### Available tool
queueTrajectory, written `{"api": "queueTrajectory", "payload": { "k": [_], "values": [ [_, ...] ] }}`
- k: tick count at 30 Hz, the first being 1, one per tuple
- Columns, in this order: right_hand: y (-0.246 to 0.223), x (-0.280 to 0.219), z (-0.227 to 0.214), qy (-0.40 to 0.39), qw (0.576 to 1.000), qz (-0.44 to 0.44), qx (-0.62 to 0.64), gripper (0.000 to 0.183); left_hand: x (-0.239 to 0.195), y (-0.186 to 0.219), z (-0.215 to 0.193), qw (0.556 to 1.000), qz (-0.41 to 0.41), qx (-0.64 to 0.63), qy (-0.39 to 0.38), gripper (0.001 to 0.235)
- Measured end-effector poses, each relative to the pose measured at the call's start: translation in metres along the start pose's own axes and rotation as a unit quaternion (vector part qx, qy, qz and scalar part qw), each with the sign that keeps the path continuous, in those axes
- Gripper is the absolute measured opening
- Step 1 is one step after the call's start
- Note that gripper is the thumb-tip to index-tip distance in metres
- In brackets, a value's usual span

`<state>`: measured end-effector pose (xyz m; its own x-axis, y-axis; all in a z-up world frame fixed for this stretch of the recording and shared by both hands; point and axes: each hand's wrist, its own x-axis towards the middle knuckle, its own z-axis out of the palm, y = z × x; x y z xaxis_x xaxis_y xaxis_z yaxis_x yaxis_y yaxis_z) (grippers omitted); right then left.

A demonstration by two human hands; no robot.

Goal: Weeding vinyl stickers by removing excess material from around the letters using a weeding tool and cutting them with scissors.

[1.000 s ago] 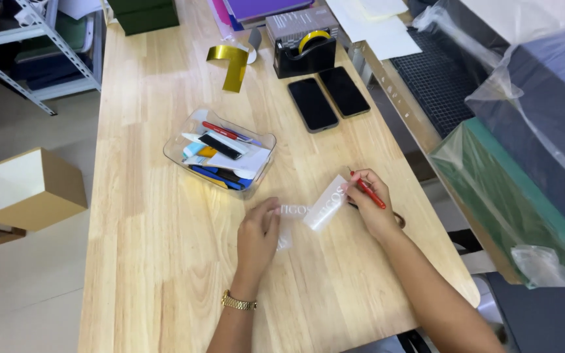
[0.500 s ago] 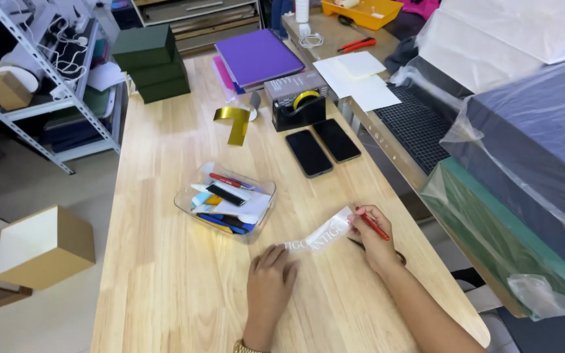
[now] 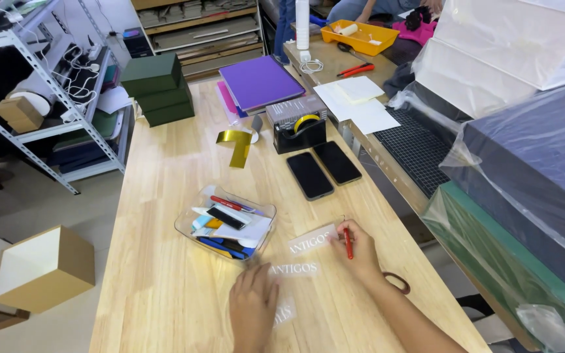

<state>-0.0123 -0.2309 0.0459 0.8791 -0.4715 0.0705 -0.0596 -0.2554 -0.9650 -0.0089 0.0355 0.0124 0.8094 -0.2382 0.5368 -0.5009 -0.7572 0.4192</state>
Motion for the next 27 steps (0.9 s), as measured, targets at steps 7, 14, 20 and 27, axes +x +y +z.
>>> {"api": "queueTrajectory", "payload": {
  "k": [7, 14, 20, 27],
  "values": [
    [-0.024, -0.011, -0.023, -0.034, 0.994, -0.068, -0.074, 0.008, 0.008, -0.009, -0.001, 0.996, -0.078, 0.025, -0.046, 0.056],
    [0.003, -0.038, -0.063, -0.114, 0.981, -0.054, -0.144, 0.011, 0.049, -0.034, 0.02, 0.99, -0.063, 0.088, -0.093, 0.06],
    [0.039, -0.042, -0.074, -0.115, 0.964, -0.144, -0.19, 0.024, 0.085, -0.053, 0.035, 0.992, -0.059, -0.017, -0.108, 0.056],
    [0.024, -0.039, -0.07, -0.003, 0.956, -0.21, -0.207, 0.024, 0.08, -0.061, -0.014, 0.94, -0.194, -0.241, -0.142, 0.052]
  ]
}}
